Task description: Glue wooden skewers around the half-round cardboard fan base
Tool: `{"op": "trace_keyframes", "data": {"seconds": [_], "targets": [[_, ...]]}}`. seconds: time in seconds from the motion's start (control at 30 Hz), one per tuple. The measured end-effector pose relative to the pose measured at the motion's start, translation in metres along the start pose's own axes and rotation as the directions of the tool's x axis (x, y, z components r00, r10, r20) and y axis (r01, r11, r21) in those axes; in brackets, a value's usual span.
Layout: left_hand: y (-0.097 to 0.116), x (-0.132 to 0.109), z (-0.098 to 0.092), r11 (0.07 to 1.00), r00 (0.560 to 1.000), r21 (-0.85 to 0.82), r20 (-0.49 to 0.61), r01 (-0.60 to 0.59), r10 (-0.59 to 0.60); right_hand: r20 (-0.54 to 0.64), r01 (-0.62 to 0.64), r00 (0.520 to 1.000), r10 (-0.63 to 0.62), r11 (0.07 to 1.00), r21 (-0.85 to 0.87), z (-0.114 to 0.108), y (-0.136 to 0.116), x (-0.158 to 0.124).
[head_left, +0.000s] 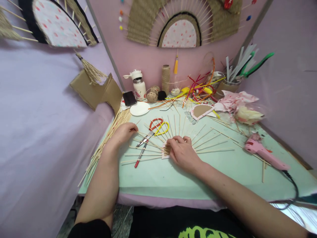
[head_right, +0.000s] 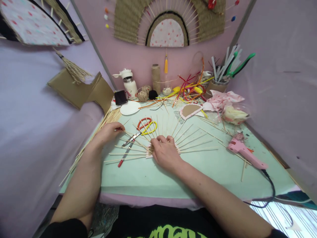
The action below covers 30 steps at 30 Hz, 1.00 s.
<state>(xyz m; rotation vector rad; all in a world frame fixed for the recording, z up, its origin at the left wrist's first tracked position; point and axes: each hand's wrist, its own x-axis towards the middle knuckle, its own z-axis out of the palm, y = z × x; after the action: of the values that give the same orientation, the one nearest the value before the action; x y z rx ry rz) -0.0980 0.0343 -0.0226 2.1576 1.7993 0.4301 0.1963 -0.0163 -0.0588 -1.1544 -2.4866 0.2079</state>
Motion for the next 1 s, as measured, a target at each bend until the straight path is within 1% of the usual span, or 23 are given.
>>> {"op": "trace_keyframes", "data": {"seconds": [0.17, 0.43, 1.0], "targets": [[0.0019, -0.0014, -0.0010, 1.000, 1.000, -0.015, 0.008, 0.018, -0.018, -0.020, 0.007, 1.000, -0.007, 1.000, 0.000, -0.0001, -0.0009, 0.0006], [-0.0013, 0.0007, 0.0006, 1.000, 1.000, -0.012, -0.013, -0.009, 0.008, -0.041, 0.011, 0.999, -0.009, 0.999, 0.034, -0.0011, -0.0029, 0.0005], [0.0018, -0.0016, -0.0008, 0.999, 0.998, -0.008, -0.044, -0.052, 0.052, -0.058, 0.010, 0.998, -0.006, 0.998, 0.058, 0.0007, -0.0024, -0.0004]]}}
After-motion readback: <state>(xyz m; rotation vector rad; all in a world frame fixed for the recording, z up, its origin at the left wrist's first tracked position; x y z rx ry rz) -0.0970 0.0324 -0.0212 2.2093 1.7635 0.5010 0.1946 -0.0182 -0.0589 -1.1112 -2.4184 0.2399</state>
